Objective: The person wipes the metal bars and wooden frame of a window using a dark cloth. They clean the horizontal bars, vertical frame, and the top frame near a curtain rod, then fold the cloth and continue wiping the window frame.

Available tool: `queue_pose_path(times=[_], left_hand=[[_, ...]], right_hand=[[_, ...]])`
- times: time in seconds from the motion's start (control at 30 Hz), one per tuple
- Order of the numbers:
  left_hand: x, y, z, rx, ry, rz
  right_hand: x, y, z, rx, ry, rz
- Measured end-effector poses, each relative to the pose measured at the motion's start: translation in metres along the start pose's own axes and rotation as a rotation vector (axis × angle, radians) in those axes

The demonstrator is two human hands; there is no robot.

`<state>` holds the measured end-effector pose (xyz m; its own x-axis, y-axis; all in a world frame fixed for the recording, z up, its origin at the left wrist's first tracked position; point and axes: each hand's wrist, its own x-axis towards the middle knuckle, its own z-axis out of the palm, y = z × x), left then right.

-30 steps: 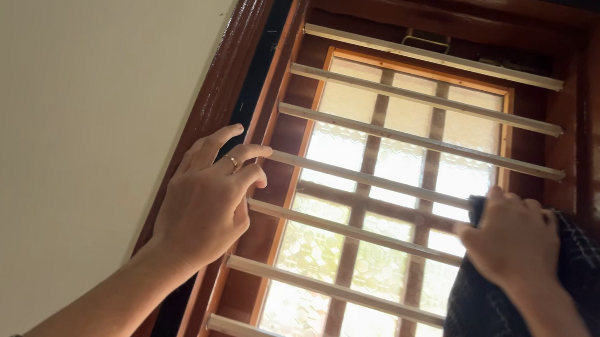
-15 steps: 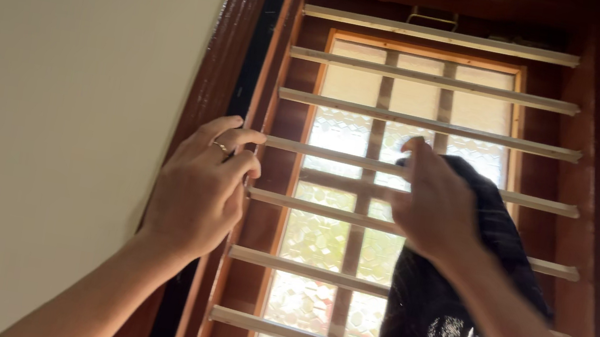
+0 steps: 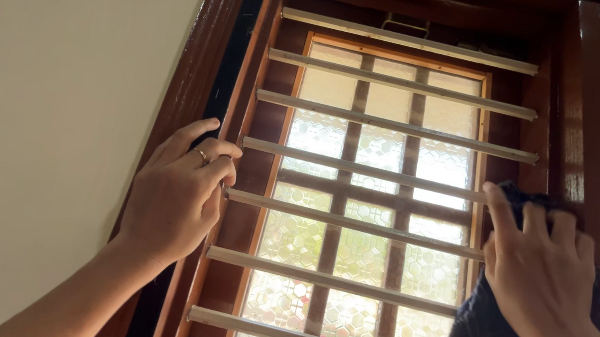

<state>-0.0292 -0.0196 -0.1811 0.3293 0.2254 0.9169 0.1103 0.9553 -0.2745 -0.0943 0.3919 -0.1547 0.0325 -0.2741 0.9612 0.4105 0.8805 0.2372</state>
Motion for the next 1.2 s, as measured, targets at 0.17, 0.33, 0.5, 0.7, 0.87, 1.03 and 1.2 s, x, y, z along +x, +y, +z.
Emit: queue_pose_path(times=[0.17, 0.33, 0.5, 0.7, 0.87, 1.03, 1.2], left_hand=[[-0.002, 0.002, 0.002, -0.034, 0.031, -0.023], [-0.004, -0.001, 0.003, -0.061, 0.067, -0.026], [-0.004, -0.003, 0.0, -0.075, 0.066, -0.003], [-0.005, -0.006, 0.0, -0.082, 0.039, -0.018], [-0.007, -0.006, 0.003, -0.028, 0.029, -0.025], [-0.009, -0.007, 0.006, -0.047, 0.039, -0.016], [-0.008, -0.007, 0.007, -0.035, 0.049, -0.026]], right_hand=[[-0.007, -0.004, -0.023, 0.518, -0.242, 0.193], [0.016, -0.046, -0.04, 0.675, 0.389, 0.121], [0.074, -0.163, -0.08, 1.051, 0.1, 0.099], [0.069, -0.221, -0.114, 1.066, -0.095, -0.398], [0.068, -0.191, -0.087, 1.467, -0.322, -0.513], [0.057, -0.228, -0.089, 0.861, 0.188, -0.46], [0.058, -0.25, -0.117, 0.523, 0.342, -0.431]])
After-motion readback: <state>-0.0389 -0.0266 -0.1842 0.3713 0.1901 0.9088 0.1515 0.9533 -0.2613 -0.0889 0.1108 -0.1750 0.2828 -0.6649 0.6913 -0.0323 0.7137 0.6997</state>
